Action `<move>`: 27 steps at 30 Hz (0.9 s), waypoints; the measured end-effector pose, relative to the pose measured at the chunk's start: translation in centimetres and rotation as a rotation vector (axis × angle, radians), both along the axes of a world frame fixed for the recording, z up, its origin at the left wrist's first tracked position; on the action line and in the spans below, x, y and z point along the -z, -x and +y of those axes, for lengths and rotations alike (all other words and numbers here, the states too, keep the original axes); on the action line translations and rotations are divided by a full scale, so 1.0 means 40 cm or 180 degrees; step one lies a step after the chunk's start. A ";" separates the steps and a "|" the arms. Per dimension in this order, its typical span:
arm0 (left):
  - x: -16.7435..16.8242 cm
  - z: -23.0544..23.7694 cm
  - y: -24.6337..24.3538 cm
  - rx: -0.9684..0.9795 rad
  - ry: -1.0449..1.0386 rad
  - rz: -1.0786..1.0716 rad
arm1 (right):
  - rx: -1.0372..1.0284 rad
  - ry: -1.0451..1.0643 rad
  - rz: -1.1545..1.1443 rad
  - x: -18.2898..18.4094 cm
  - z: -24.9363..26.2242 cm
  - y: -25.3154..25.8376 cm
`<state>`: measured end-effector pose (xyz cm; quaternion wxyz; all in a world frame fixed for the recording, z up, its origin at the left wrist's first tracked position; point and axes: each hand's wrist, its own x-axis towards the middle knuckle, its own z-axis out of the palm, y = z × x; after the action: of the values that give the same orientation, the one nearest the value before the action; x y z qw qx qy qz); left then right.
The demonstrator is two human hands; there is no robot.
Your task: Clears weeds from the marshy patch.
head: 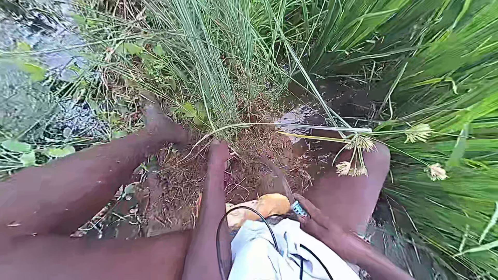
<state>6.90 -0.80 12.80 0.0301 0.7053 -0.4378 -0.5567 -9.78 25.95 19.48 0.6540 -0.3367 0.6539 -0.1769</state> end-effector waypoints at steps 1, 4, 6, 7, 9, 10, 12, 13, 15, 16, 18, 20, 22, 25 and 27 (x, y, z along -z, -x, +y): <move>0.017 -0.005 -0.012 -0.0050 0.0071 -0.0033 | -0.0031 0.0027 -0.0033 -0.010 -0.002 -0.004; 0.083 -0.026 -0.039 -0.0169 0.0182 -0.0150 | -0.0129 0.0236 0.0074 -0.061 0.001 0.010; 0.098 -0.048 -0.044 -0.0364 0.0208 0.0054 | -0.0165 0.0306 0.0159 -0.086 -0.016 0.025; 0.109 -0.053 -0.051 -0.0463 0.0268 0.0135 | -0.0217 0.0290 0.0132 -0.080 -0.028 0.029; 0.140 -0.063 -0.065 -0.0561 0.0527 0.0183 | -0.0266 0.0312 0.0050 -0.019 -0.053 0.027; 0.157 -0.062 -0.072 -0.0609 0.0606 0.0238 | -0.0245 0.0349 0.0005 0.022 -0.062 0.021; 0.183 -0.056 -0.082 -0.0720 0.0563 0.0403 | -0.0138 0.0313 -0.0120 0.075 -0.077 0.009; 0.180 -0.055 -0.084 -0.0697 0.0453 0.0438 | 0.0004 0.0267 -0.0162 0.083 -0.081 0.005; 0.175 -0.062 -0.078 -0.0529 0.0471 0.0252 | 0.0472 0.0209 -0.0214 0.077 -0.079 0.013; 0.175 -0.063 -0.077 -0.0449 0.0515 0.0177 | 0.0673 0.0206 -0.0227 0.070 -0.075 0.026; 0.159 -0.066 -0.082 -0.0377 0.0555 0.0154 | 0.0988 0.0261 -0.0233 0.067 -0.072 0.056; 0.142 -0.079 -0.087 -0.0259 0.0691 0.0122 | 0.1156 0.0262 -0.0322 0.086 -0.073 0.082; 0.126 -0.088 -0.097 -0.0129 0.0851 0.0037 | 0.1302 0.0211 -0.0507 0.113 -0.069 0.094; 0.080 -0.103 -0.112 0.0037 0.1015 -0.0056 | 0.1363 0.0204 -0.0684 0.143 -0.081 0.088; 0.063 -0.106 -0.116 -0.0093 0.1216 -0.0001 | 0.1381 0.0195 -0.0735 0.144 -0.085 0.085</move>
<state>11.54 -5.04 10.28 0.1715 0.6931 -0.5253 -0.4629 -13.19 22.56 13.73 0.6606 -0.1857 0.6261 -0.3703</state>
